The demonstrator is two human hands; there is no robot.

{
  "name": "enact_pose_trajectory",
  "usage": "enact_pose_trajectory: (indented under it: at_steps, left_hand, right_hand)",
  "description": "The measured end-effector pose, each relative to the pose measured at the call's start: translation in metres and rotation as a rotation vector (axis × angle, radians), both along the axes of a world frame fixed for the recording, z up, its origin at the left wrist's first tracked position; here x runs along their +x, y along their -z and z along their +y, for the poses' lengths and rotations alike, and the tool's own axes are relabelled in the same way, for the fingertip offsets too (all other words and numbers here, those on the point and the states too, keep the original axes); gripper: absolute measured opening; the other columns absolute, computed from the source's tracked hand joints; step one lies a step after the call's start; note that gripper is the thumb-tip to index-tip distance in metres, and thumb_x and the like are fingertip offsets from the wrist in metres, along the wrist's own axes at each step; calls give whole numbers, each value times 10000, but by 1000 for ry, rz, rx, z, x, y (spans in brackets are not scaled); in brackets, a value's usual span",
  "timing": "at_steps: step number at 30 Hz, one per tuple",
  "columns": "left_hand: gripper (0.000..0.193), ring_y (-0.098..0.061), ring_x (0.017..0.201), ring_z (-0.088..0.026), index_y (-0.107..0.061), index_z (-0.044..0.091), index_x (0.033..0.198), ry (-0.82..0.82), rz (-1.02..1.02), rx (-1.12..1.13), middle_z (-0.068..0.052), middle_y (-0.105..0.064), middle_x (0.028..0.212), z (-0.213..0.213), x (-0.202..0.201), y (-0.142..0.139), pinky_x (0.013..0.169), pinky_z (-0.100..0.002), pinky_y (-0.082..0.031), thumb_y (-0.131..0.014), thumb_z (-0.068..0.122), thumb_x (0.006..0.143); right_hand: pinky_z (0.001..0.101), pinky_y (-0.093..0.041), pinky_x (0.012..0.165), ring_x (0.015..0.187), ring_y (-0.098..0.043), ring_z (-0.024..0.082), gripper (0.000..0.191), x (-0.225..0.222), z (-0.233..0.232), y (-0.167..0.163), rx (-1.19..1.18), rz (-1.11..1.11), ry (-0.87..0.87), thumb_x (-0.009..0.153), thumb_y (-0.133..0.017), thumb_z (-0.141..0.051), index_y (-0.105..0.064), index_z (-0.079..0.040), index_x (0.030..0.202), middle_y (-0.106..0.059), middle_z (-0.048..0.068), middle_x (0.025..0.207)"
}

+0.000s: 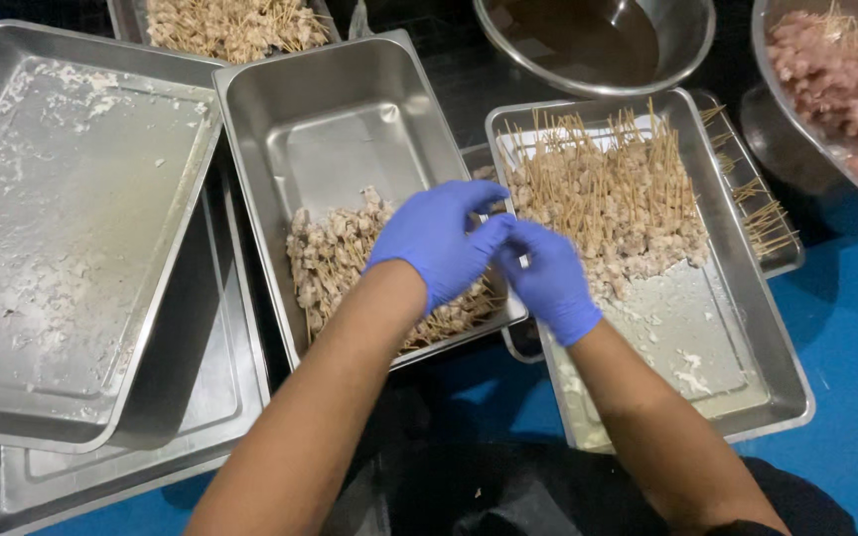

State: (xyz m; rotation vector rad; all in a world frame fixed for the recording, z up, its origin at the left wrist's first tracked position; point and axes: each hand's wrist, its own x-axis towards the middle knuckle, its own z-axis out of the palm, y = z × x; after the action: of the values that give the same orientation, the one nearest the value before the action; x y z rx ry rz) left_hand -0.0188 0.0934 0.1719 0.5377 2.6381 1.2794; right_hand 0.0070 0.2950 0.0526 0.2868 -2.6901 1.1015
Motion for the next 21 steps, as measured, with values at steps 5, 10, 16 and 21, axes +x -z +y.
enact_pose_trajectory:
  at_steps: [5, 10, 16, 21]
  left_hand:
    - [429, -696, 1070, -315, -724, 188, 1197, -56, -49, 66, -89, -734, 1188, 37, 49, -10, 935, -435, -536, -625, 465, 884]
    - [424, -671, 1113, -342, -718, 182, 1203, 43, -225, -312, -116, -722, 1182, 46, 42, 31, 949, -483, -528, -603, 474, 918]
    - [438, -663, 1135, -357, -721, 176, 1194, 99, -223, -396, -120, -703, 1230, 62, 34, 61, 947, -497, -534, -633, 486, 897]
    - [512, -695, 1146, -340, -718, 189, 1250, 151, -247, -412, -119, -705, 1285, 77, 28, 88, 952, -510, -557, -619, 531, 882]
  right_hand:
    - [420, -555, 858, 969, -708, 314, 398, -35, 100, 12, 39, -25, 287, 866, -796, -354, -748, -86, 1156, -738, 157, 1103]
    - [463, -539, 877, 989, -681, 361, 542, -48, 114, 51, 328, -219, 277, 715, -887, -455, -747, -83, 1083, -693, 204, 1105]
    - [502, -530, 855, 1003, -657, 399, 521, -54, 105, 62, 451, -164, 355, 703, -883, -482, -762, -84, 1019, -695, 218, 1042]
    - [499, -552, 761, 802, -712, 376, 374, -54, 103, 45, 424, -238, 333, 845, -798, -441, -806, -80, 943, -738, 197, 859]
